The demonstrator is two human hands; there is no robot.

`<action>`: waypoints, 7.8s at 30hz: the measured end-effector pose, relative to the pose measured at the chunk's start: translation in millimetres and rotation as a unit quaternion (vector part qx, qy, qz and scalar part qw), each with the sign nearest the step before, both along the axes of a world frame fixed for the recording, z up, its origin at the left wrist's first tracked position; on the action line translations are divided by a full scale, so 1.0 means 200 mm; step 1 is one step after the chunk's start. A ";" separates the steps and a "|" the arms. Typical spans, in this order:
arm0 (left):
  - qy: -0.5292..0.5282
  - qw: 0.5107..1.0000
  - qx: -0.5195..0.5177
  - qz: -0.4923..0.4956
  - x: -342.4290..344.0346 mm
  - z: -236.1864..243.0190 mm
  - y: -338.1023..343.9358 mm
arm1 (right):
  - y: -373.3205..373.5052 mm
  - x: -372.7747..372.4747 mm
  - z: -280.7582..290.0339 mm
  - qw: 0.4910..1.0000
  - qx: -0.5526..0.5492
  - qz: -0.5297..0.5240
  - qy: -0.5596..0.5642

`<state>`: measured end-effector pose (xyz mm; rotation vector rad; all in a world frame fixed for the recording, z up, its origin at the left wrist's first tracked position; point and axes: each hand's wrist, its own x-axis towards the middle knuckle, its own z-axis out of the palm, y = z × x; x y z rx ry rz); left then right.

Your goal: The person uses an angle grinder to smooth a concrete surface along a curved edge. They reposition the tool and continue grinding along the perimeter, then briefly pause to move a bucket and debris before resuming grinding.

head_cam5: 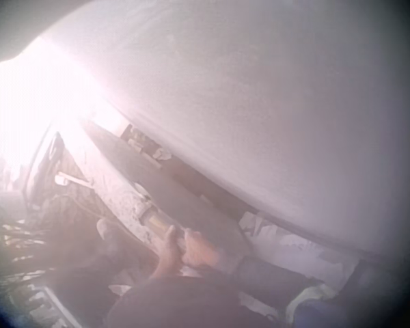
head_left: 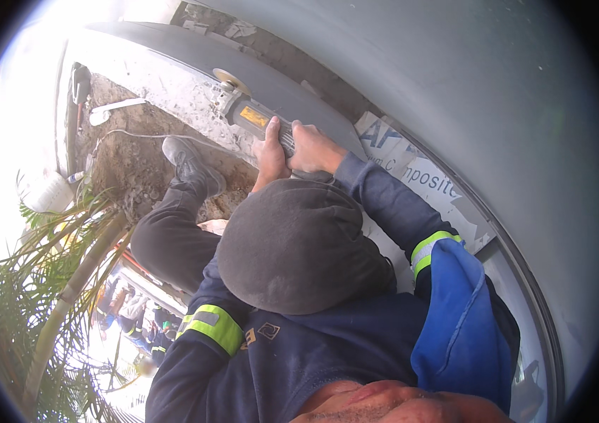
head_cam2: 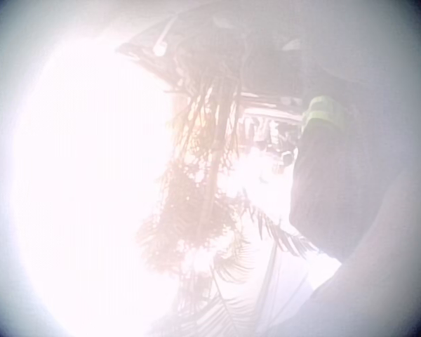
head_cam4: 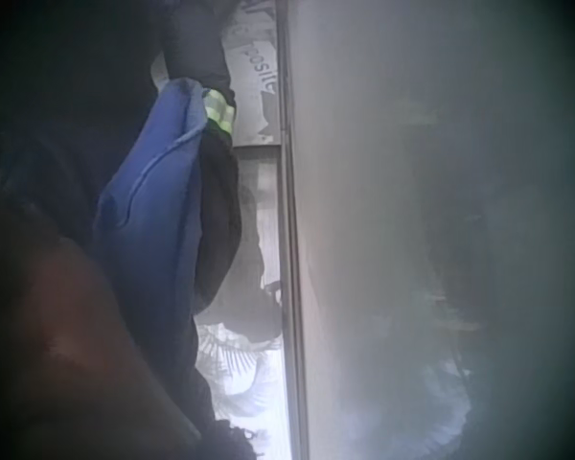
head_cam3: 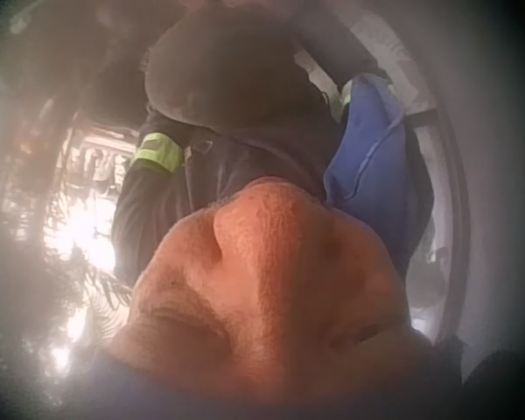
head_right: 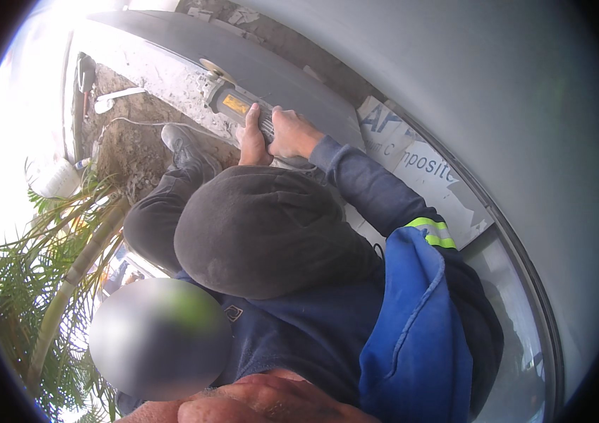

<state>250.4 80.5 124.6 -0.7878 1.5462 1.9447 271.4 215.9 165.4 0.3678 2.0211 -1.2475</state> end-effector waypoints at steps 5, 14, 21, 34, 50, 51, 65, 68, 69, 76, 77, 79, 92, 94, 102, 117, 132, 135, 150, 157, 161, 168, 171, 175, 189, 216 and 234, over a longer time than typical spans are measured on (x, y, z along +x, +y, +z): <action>0.015 1.000 -0.003 0.007 0.03 -0.02 0.01 | 0.01 0.03 -0.01 1.000 0.000 -0.005 0.005; 0.018 1.000 -0.011 -0.004 -0.07 -0.09 -0.05 | -0.02 -0.07 -0.05 1.000 -0.006 0.011 0.000; 0.006 1.000 -0.003 -0.005 -0.13 -0.11 -0.08 | -0.06 -0.13 -0.09 1.000 -0.002 0.005 -0.006; -0.013 1.000 0.021 -0.009 -0.16 -0.07 -0.07 | -0.05 -0.15 -0.06 1.000 -0.002 0.022 0.008; 0.005 1.000 -0.029 -0.003 0.06 -0.02 0.03 | 0.05 0.04 0.01 1.000 -0.008 -0.002 -0.005; 0.011 1.000 -0.023 -0.015 0.05 -0.06 -0.01 | 0.04 0.03 0.01 1.000 -0.012 -0.005 -0.003; 0.005 1.000 -0.025 -0.003 -0.07 -0.10 -0.05 | -0.04 -0.06 -0.09 1.000 -0.012 -0.001 0.005; 0.009 1.000 -0.015 -0.003 -0.08 -0.11 -0.06 | -0.05 -0.08 -0.12 1.000 -0.012 0.006 0.008; 0.007 1.000 -0.011 -0.003 -0.09 -0.11 -0.06 | -0.05 -0.08 -0.12 1.000 -0.008 0.008 0.012; 0.001 1.000 -0.007 -0.006 -0.15 -0.17 -0.10 | -0.06 -0.15 -0.11 1.000 -0.009 0.016 0.019; -0.007 1.000 0.003 -0.004 -0.15 -0.17 -0.10 | -0.06 -0.15 -0.10 1.000 -0.011 0.019 0.016; -0.010 1.000 0.007 -0.006 -0.14 -0.14 -0.09 | -0.04 -0.14 -0.07 1.000 -0.015 0.025 0.008; 0.014 0.999 -0.024 0.022 0.13 0.04 0.09 | 0.08 0.11 0.02 1.000 -0.006 -0.008 0.003; 0.013 0.999 -0.029 0.022 0.12 0.04 0.09 | 0.07 0.12 0.02 1.000 -0.002 -0.010 0.010; 0.018 1.000 -0.017 0.018 0.06 0.00 0.06 | 0.04 0.06 -0.06 1.000 -0.014 -0.012 0.015; -0.010 1.000 -0.003 0.009 -0.06 -0.08 -0.03 | -0.03 -0.05 -0.10 1.000 -0.014 0.007 0.018; -0.034 0.999 0.028 -0.002 -0.06 0.07 0.03 | -0.01 -0.03 -0.05 1.000 -0.018 -0.012 0.022; -0.026 1.000 0.003 0.008 0.03 -0.01 0.00 | 0.03 0.03 0.02 1.000 -0.014 -0.013 0.012; -0.008 1.000 -0.011 0.004 0.07 0.00 0.04 | 0.03 0.07 0.01 1.000 0.002 -0.007 0.011; -0.016 1.000 0.002 0.007 0.01 -0.13 -0.05 | -0.01 0.01 -0.05 1.000 0.005 0.001 0.015; -0.001 1.000 -0.001 -0.003 -0.02 -0.11 -0.05 | -0.03 -0.01 -0.09 1.000 0.003 0.000 0.019; -0.011 1.000 0.015 -0.002 -0.07 -0.07 -0.04 | -0.06 -0.06 -0.19 0.999 0.003 0.005 0.043; 0.031 0.999 -0.025 -0.009 -0.08 -0.11 -0.09 | -0.09 -0.09 -0.21 0.999 -0.022 -0.002 0.037; 0.052 0.998 -0.034 0.033 -0.02 -0.10 0.00 | -0.03 -0.02 -0.16 0.997 -0.029 -0.038 0.056; 0.046 0.989 -0.131 0.051 0.16 -0.01 0.08 | 0.00 0.07 0.17 0.999 0.028 -0.014 0.039; -0.015 1.000 0.008 0.013 -0.03 0.01 -0.02 | -0.04 -0.03 -0.07 1.000 -0.005 -0.004 -0.006; -0.001 0.998 -0.039 0.040 0.08 0.02 0.05 | 0.02 0.07 -0.02 1.000 -0.011 -0.001 0.006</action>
